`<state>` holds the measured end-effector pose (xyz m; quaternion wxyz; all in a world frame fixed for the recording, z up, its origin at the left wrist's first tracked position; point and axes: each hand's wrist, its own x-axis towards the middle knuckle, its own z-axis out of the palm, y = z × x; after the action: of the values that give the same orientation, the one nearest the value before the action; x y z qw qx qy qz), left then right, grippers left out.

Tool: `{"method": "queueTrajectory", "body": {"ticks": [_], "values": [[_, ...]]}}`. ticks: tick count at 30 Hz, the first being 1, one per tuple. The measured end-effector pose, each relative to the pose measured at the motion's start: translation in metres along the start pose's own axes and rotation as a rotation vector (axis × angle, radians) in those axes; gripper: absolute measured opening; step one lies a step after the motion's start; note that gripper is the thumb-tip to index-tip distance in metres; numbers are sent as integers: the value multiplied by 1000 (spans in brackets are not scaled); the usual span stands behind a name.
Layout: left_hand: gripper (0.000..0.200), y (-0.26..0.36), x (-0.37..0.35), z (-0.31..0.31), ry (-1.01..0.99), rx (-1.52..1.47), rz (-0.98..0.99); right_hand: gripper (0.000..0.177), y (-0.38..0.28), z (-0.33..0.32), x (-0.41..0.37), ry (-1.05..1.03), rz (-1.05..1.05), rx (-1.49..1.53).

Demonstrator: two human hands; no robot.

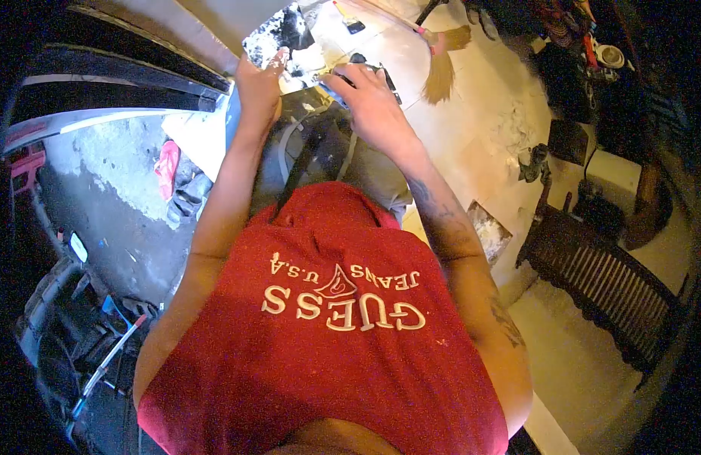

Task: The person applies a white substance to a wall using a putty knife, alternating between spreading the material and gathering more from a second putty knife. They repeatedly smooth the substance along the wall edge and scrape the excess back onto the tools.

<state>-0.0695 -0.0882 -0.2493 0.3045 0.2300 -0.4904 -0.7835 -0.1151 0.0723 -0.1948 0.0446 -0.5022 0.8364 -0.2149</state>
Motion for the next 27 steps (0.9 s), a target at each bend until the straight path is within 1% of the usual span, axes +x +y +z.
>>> {"method": "queueTrajectory", "body": {"ticks": [1,4,6,8,9,10,12,13,14,15,16,19,22,25,27], "values": [[24,-6,2,-2,27,36,-8,54,-1,0,0,-48,3,21],[25,-27,7,-7,73,-6,-54,52,6,-2,-8,-178,9,62],[29,-24,17,-5,140,63,29,52,14,4,-10,-214,-21,58],[32,-20,27,-8,122,141,89,52,12,-11,4,-166,-25,213],[34,-24,31,-11,101,118,102,53,6,-21,0,-183,-1,297],[33,-4,25,-3,109,73,40,54,4,-28,-1,-140,2,339],[29,-2,28,-4,53,76,42,57,15,-39,11,-50,28,405],[25,5,26,-1,15,50,52,58,18,-40,12,-42,20,389],[24,19,19,4,82,152,-25,58,18,-39,17,-29,7,369],[24,18,22,4,41,171,62,59,20,-37,23,-10,-15,343],[24,18,22,4,7,190,147,60,22,-33,24,-16,8,348],[24,22,14,9,2,121,167,63,20,-22,23,-35,62,341],[24,28,6,13,26,137,172,63,20,-18,23,-41,41,331],[24,21,9,11,46,204,219,62,16,-12,21,-55,83,327],[24,17,9,12,58,166,220,62,15,-8,19,-44,69,341]]}}
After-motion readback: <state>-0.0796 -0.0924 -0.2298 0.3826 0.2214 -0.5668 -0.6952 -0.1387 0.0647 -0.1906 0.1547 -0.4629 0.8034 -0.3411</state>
